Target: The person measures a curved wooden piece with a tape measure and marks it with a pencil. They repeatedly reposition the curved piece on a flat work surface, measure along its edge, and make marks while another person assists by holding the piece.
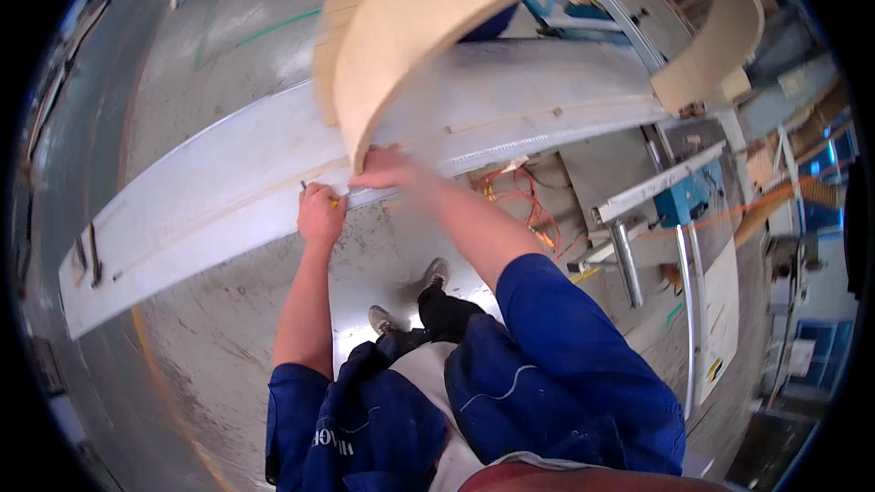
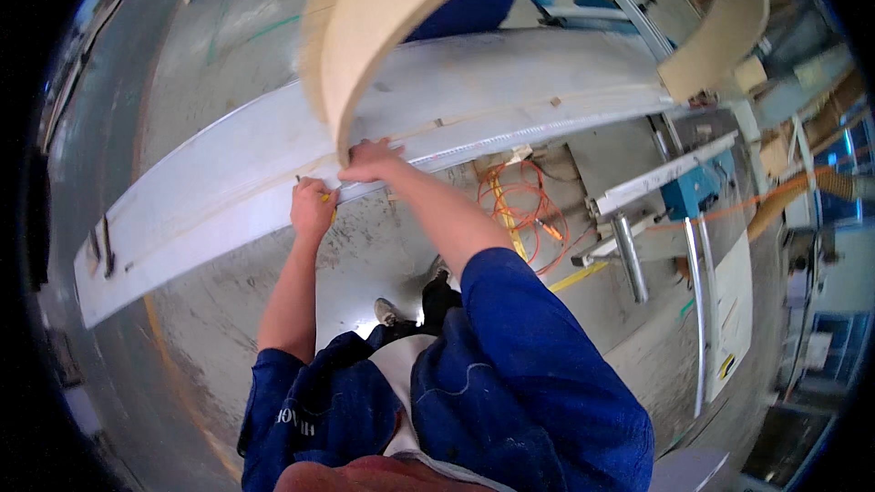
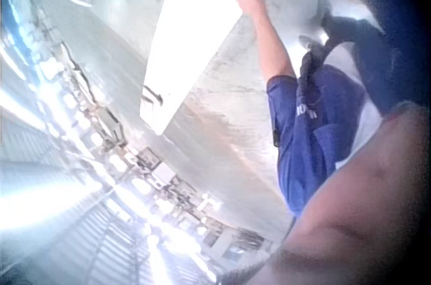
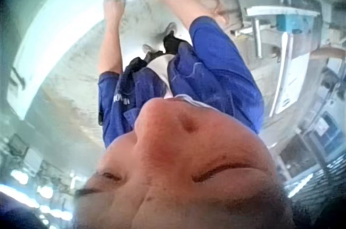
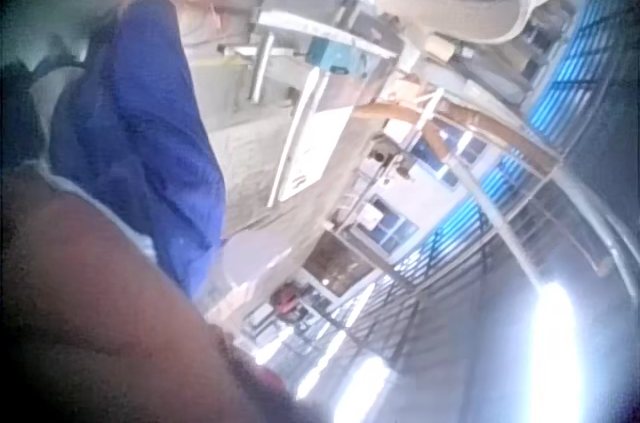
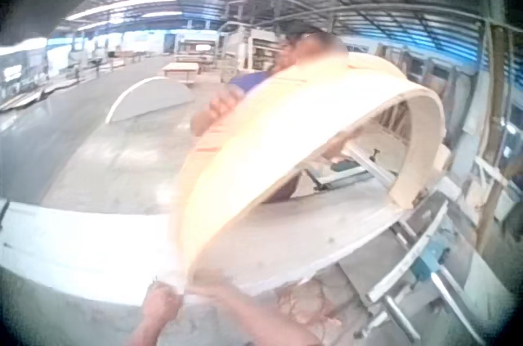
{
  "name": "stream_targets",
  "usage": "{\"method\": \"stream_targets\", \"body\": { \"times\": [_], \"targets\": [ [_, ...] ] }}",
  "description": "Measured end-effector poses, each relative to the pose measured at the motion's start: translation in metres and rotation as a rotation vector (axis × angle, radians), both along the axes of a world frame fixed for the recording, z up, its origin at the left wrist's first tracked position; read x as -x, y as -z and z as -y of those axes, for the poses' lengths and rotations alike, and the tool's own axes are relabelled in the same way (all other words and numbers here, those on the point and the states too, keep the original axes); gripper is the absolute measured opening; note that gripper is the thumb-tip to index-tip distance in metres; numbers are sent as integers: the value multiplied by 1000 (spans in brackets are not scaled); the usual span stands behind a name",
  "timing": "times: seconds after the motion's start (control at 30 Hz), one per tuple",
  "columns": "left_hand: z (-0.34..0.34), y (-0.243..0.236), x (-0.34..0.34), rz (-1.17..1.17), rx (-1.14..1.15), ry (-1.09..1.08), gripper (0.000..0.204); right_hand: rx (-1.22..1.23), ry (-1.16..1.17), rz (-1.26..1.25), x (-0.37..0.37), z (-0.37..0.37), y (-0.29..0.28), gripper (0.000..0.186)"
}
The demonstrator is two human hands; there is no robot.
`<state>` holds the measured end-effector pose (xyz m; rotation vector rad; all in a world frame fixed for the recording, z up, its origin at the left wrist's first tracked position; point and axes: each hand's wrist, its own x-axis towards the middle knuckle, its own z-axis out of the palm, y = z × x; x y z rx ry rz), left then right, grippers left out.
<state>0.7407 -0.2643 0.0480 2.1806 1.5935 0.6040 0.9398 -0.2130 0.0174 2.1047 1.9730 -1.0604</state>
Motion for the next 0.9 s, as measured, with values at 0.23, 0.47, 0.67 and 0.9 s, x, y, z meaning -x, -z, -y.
{"method": "stream_targets", "body": {
  "times": [0.23,0.47,0.67,0.9],
  "targets": [
    [-11,17,7,-38,-78,93,20,23,137,-82,2,32,-68,80],
    [-18,27,16,-56,-75,196,22,15,148,-98,3,40,-71,77],
    [-15,25,9,-11,-48,191,21,48,167,-125,0,39,-73,78],
    [-13,24,8,-37,-47,183,21,58,140,-118,2,36,-66,73]
  ]
}}
